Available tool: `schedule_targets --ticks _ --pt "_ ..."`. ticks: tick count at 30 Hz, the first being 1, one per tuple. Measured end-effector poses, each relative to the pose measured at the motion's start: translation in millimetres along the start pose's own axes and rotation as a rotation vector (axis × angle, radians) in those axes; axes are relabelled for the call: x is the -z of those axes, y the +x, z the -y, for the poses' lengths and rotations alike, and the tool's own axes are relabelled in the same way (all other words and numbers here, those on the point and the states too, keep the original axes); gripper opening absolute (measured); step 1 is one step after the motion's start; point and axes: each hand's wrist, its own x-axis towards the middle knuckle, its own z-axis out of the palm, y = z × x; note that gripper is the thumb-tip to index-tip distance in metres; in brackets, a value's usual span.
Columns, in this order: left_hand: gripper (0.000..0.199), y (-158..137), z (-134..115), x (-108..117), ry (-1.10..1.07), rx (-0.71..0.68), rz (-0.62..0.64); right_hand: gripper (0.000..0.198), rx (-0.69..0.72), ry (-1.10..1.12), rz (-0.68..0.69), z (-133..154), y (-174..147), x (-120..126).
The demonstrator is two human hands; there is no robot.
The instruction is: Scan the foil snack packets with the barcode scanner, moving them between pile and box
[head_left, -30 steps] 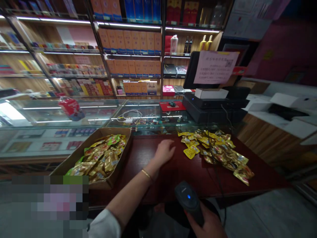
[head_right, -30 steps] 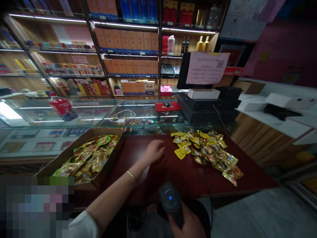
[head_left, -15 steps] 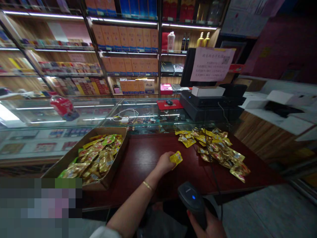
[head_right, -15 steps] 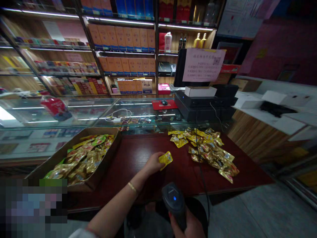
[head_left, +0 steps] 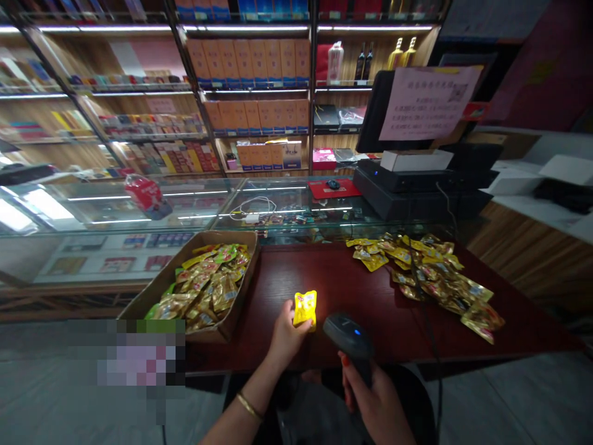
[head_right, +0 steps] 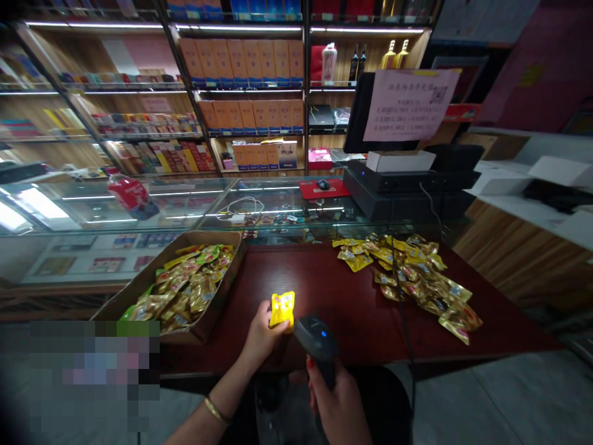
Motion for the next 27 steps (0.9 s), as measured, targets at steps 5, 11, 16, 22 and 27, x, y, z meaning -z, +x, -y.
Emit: schedule_targets --ticks 5,11,16,22,27 --pt "0.049 2 6 5 0.033 0.025 0.004 0.058 0.04 -0.041 -0.069 6 0 -1" --pt "0.048 -2 13 -3 -0.107 -0.01 0.005 0.059 0.012 -0.072 -0.071 1 4 -1" --pt "0.046 -9 -29 25 0.109 -0.224 -0.248 0.058 0.002 -0.183 -0.066 -5 2 11" --pt "0.057 28 -125 140 0.738 -0.343 -0.734 0.063 -0.02 -0.148 -0.081 -6 -1 17" --pt "0.063 85 -150 132 0.963 -0.43 -0.795 0.066 0.023 -0.099 -0.189 -7 -5 16"
